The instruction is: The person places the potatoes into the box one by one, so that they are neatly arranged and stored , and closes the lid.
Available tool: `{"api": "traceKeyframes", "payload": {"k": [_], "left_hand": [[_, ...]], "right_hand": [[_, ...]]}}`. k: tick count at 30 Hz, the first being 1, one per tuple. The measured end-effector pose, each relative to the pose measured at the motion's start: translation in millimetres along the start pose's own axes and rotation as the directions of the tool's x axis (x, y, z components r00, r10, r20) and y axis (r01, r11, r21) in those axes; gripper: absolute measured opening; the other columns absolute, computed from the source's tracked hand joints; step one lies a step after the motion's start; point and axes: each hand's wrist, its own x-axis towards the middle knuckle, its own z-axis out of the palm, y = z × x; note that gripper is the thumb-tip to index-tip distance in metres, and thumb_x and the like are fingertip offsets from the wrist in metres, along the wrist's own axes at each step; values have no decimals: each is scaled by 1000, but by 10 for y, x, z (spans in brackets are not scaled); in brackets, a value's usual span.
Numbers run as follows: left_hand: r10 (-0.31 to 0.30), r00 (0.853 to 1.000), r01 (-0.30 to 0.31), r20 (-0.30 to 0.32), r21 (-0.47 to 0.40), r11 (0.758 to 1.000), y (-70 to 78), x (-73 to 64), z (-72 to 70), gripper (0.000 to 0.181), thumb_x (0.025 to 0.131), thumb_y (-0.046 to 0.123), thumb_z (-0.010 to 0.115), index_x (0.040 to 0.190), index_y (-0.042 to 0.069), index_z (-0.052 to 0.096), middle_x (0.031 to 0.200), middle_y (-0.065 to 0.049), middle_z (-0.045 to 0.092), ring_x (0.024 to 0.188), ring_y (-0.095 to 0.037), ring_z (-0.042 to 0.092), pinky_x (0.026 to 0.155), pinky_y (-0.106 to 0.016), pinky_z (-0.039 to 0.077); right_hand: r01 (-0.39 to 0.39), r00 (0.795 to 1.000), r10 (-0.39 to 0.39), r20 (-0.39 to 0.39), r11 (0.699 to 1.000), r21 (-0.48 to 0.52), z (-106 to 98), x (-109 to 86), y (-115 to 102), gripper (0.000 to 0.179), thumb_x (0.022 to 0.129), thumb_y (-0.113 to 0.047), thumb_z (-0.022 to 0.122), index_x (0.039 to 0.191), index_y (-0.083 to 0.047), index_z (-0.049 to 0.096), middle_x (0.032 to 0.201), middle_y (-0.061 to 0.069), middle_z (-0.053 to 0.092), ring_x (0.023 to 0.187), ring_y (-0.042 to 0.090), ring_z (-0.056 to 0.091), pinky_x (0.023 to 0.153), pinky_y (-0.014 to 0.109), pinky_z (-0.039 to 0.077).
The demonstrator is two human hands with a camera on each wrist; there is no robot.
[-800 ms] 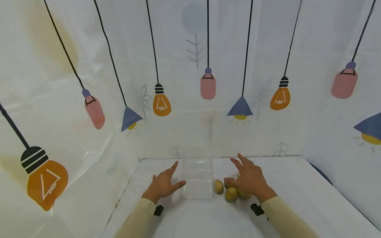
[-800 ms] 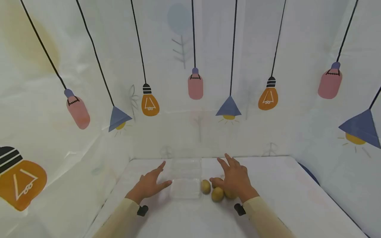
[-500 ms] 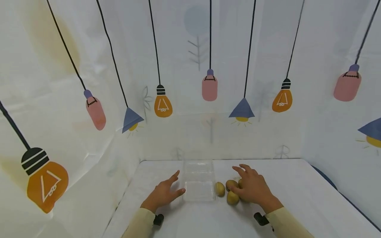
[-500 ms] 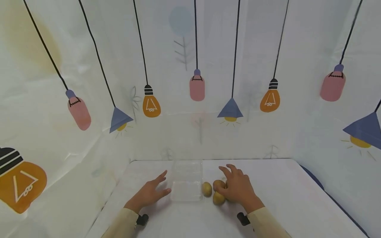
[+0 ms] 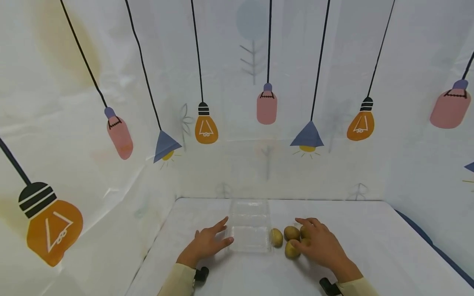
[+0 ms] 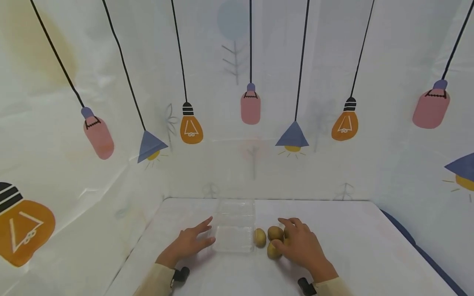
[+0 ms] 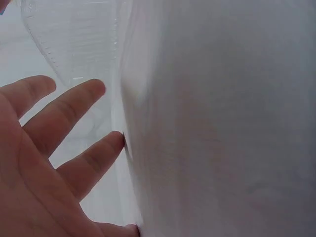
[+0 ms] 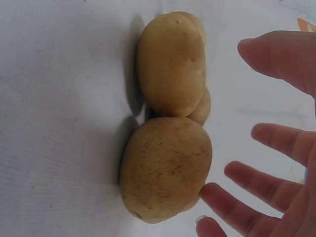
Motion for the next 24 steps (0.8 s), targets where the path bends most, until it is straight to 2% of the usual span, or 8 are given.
{"api": "traceKeyframes", "payload": {"k": [6, 10, 13, 17, 20, 24], "left_hand": [[-5, 1000, 5, 9, -17, 1000, 60, 4, -24, 88, 94, 72, 64, 166, 28, 38, 142, 3, 67, 139, -44, 52, 101, -93, 12], [-20, 1000, 20, 6, 1, 1000, 68, 41, -34, 86, 95, 69, 66, 166, 29, 38, 140, 4, 68, 139, -43, 53, 99, -93, 17], [-34, 999, 34, 12, 11, 999, 80, 46, -35, 87, 93, 70, 68, 165, 29, 41, 139, 4, 69, 139, -39, 54, 97, -94, 19], [-33, 999, 33, 9, 16, 999, 93, 24, -30, 90, 91, 72, 69, 164, 26, 43, 137, 3, 70, 138, -38, 56, 95, -95, 18], [-28, 1000, 28, 3, 23, 999, 102, 27, -26, 91, 91, 72, 69, 164, 24, 42, 136, 3, 71, 138, -37, 56, 95, -95, 19], [-37, 999, 37, 5, 29, 999, 115, 42, -31, 96, 87, 75, 71, 164, 25, 42, 136, 2, 71, 138, -39, 55, 96, -94, 18]], "right_hand": [[17, 998, -18, -58, 1000, -11, -10, -59, 46, 71, 87, -58, 82, 146, -24, 62, 137, 11, 60, 115, 40, 62, 84, 62, 55], [20, 997, -20, -70, 1000, -7, -15, -48, 82, 69, 86, -56, 84, 143, -23, 64, 130, 8, 61, 111, 36, 62, 82, 57, 55], [-11, 999, 11, -31, 1000, 14, -21, -51, 102, 64, 85, -55, 85, 136, -22, 68, 123, 4, 62, 105, 29, 62, 75, 49, 56], [-29, 999, 28, 38, 999, 46, -36, -55, 108, 51, 85, -51, 86, 124, -21, 70, 106, -3, 61, 88, 16, 58, 66, 38, 51], [-21, 998, 19, 56, 999, 46, -50, -44, 99, 43, 85, -46, 87, 118, -21, 71, 96, -6, 58, 80, 11, 53, 66, 35, 49], [-16, 998, 14, 62, 999, 32, -63, -39, 94, 41, 85, -45, 87, 116, -22, 73, 96, -7, 59, 80, 10, 53, 66, 35, 49]]}}
